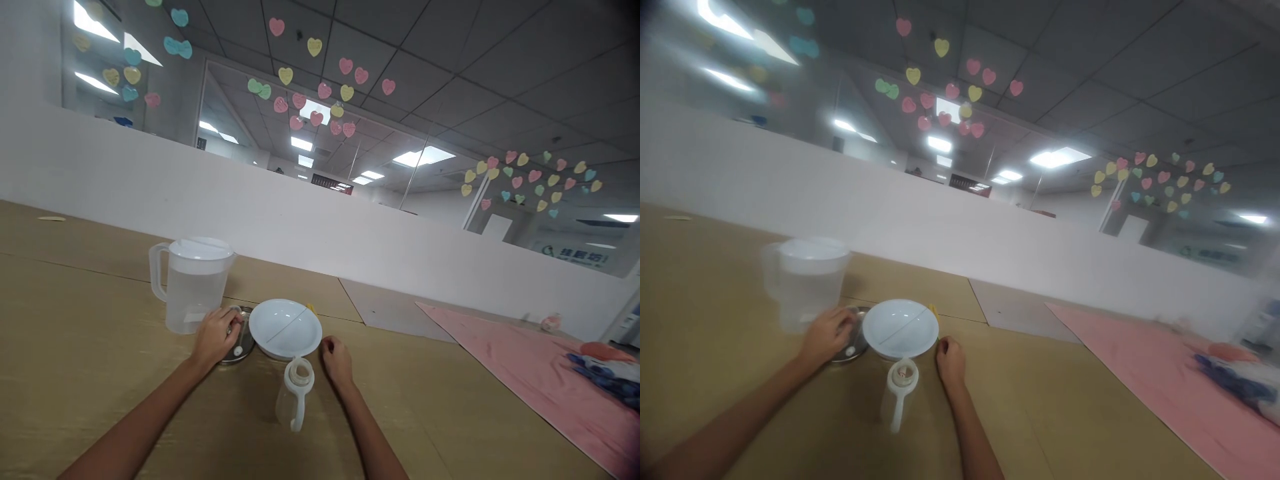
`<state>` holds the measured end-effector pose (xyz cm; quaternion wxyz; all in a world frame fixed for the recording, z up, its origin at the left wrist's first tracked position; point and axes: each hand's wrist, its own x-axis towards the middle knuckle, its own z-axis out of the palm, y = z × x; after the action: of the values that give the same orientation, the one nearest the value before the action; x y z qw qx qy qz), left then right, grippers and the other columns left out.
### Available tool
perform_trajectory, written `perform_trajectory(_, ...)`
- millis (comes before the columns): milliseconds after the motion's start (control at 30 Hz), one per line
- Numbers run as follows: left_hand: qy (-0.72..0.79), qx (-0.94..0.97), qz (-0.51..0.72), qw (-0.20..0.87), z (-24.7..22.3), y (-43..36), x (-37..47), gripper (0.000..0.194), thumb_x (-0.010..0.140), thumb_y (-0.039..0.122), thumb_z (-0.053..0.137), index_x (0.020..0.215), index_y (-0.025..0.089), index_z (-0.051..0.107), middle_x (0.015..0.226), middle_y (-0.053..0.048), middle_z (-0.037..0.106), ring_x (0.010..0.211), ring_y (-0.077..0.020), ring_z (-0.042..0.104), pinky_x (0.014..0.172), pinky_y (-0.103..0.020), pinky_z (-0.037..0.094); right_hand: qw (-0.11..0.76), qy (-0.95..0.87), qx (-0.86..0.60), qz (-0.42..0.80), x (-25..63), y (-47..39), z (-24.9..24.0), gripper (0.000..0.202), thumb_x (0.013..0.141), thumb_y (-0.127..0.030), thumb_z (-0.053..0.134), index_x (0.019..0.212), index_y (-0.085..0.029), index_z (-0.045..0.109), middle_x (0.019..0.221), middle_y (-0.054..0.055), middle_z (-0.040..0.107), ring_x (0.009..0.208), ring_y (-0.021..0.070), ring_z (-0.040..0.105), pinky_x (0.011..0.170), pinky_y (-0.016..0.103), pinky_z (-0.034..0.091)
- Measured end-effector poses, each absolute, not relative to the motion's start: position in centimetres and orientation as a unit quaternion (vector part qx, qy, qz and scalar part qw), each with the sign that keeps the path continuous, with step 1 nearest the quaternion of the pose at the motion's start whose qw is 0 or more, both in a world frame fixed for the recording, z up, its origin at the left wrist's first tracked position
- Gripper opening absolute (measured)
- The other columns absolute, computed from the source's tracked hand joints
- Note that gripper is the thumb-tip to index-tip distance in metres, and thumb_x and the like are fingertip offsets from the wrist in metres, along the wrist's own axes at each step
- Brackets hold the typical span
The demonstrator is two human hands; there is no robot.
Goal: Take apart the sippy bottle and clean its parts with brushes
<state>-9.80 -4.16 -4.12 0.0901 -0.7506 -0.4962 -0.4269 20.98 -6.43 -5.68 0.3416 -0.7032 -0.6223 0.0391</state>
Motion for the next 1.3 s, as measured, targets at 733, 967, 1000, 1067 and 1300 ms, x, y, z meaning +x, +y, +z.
perform_trajectory(733, -0.564, -0.808, -0.171, -0.001, -2.8, -4.6, -8.7, 0.021, 0.081, 0.016, 0.050, 0.081, 0.017, 0.071, 0.093, -0.013, 0.070, 0.092, -0.0277, 0.061, 0.079, -0.036, 0.042, 0.339, -0.635, -0.694, 0.025, 20.7, -6.5, -5.6, 0.027, 0.087, -0.020, 0.039, 0.080, -0.016, 0.065, 0.082, 0.006, 0.068, 0.080, 0.0171, 0.061, 0.066, 0.022, 0.038)
perform_trajectory(967, -0.575, -0.790, -0.211, 0.022, -3.0, -4.5, -8.5, 0.030, 0.084, 0.020, 0.047, 0.066, 0.016, 0.071, 0.080, -0.015, 0.070, 0.084, -0.0281, 0.063, 0.076, -0.038, 0.044, 0.332, -0.633, -0.699, 0.022, 20.5, -6.6, -5.4, 0.031, 0.090, -0.024, 0.037, 0.079, -0.017, 0.065, 0.080, 0.007, 0.069, 0.077, 0.0174, 0.062, 0.062, 0.022, 0.036)
perform_trajectory(1000, -0.575, -0.788, -0.221, 0.021, -3.0, -4.4, -8.6, 0.029, 0.083, 0.020, 0.048, 0.066, 0.017, 0.071, 0.080, -0.014, 0.071, 0.083, -0.0280, 0.063, 0.075, -0.037, 0.044, 0.332, -0.633, -0.699, 0.022, 20.5, -6.6, -5.4, 0.031, 0.090, -0.024, 0.037, 0.079, -0.017, 0.065, 0.080, 0.007, 0.069, 0.076, 0.0174, 0.062, 0.063, 0.022, 0.037)
perform_trajectory(1067, -0.573, -0.781, -0.247, 0.017, -2.9, -4.4, -8.6, 0.026, 0.082, 0.020, 0.050, 0.070, 0.019, 0.073, 0.080, -0.012, 0.072, 0.083, -0.0272, 0.064, 0.074, -0.036, 0.045, 0.333, -0.633, -0.698, 0.022, 20.5, -6.6, -5.4, 0.031, 0.090, -0.024, 0.037, 0.079, -0.017, 0.065, 0.079, 0.007, 0.069, 0.077, 0.0173, 0.062, 0.064, 0.022, 0.037)
perform_trajectory(1300, -0.589, -0.716, -0.375, -0.014, -2.2, -4.8, -8.8, 0.020, 0.078, 0.026, 0.053, 0.080, 0.021, 0.073, 0.084, -0.004, 0.074, 0.079, -0.0237, 0.066, 0.067, -0.029, 0.046, 0.336, -0.634, -0.696, 0.023, 20.6, -6.6, -5.4, 0.031, 0.090, -0.023, 0.037, 0.077, -0.017, 0.065, 0.079, 0.006, 0.069, 0.076, 0.0173, 0.061, 0.062, 0.022, 0.036)
